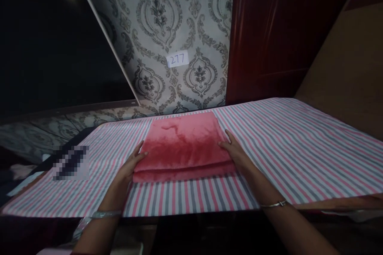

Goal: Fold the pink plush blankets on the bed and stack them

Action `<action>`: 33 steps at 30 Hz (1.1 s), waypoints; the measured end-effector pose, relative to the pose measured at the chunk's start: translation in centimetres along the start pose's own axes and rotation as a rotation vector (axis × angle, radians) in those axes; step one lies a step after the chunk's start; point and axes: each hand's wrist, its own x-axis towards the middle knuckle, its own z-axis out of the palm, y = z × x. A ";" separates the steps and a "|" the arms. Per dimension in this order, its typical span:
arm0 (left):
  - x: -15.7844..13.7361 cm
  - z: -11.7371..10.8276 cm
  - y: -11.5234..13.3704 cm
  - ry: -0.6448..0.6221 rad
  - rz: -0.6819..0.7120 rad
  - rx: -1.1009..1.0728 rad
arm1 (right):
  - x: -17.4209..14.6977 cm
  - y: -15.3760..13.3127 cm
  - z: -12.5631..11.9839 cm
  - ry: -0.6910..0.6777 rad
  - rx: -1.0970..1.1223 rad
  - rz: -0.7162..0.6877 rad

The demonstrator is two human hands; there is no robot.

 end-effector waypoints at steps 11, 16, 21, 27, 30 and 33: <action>-2.1 3.1 9.0 -0.026 0.231 -0.108 | 3.2 -9.4 1.0 0.021 0.091 -0.168; -6.5 4.4 8.0 0.092 0.410 -0.092 | 5.7 -10.4 -1.3 -0.141 -0.022 -0.342; -10.6 5.3 -0.6 -0.066 0.023 -0.106 | 7.4 -6.3 -4.6 -0.134 -0.239 -0.130; -10.7 4.3 -3.8 -0.056 -0.074 -0.098 | 8.1 -3.4 -6.1 -0.142 -0.256 0.055; -9.4 4.2 -2.8 0.008 -0.066 -0.167 | 8.7 -3.4 -6.3 -0.153 -0.267 0.040; -8.1 5.2 -2.5 0.049 -0.043 -0.241 | 9.2 -3.6 -6.2 -0.155 -0.298 0.001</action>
